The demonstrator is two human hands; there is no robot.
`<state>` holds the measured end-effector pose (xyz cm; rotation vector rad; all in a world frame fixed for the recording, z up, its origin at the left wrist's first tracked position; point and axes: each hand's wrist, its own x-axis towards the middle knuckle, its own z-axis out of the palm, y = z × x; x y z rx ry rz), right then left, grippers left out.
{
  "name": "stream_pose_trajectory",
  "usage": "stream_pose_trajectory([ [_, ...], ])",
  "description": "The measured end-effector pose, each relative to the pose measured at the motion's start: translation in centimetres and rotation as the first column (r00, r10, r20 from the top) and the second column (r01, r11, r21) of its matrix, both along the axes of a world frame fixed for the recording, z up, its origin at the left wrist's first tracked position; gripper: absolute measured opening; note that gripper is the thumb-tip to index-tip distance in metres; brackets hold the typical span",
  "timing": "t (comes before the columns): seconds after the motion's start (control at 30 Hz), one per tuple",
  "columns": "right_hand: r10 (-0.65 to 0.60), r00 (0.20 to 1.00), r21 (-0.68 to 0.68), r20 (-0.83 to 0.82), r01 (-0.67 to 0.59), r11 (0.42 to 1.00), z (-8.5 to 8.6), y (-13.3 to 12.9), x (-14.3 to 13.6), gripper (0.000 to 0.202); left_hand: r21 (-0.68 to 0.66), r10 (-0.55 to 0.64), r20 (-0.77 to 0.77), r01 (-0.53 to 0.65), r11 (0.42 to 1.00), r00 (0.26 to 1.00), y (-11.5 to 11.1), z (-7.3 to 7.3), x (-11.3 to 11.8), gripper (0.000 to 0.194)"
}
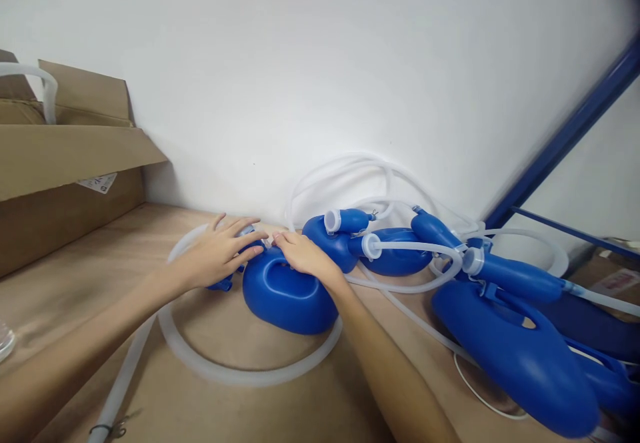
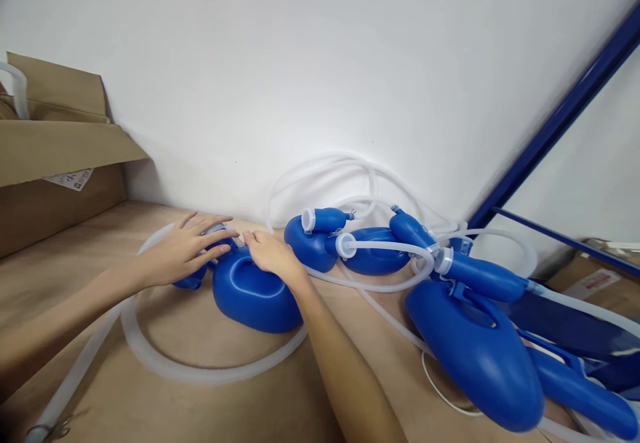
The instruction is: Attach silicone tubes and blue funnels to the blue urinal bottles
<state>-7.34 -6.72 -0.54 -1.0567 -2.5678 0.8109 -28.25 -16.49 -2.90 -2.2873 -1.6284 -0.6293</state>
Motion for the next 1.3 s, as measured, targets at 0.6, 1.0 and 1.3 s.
stream_pose_trajectory([
  [0.6, 0.155, 0.955, -0.301, -0.251, -0.230, 0.925, -1.3, 0.6, -0.1, 0.024, -0.109, 0.101, 0.374, -0.065, 0.992, 0.922, 0.6, -0.5, 1.5, 0.041],
  [1.0, 0.062, 0.998, -0.123, -0.028, -0.065, 0.990, -0.1, -0.7, -0.1, 0.040, -0.045, 0.104, 0.454, -0.094, 0.995, 0.885, 0.8, -1.2, 2.0, 0.036],
  [1.3, 0.066, 0.997, -0.033, 0.033, -0.065, 0.997, 0.2, -0.6, -0.2, 0.042, -0.002, 0.092, 0.453, -0.102, 0.995, 0.887, 0.8, -1.3, 2.2, 0.037],
])
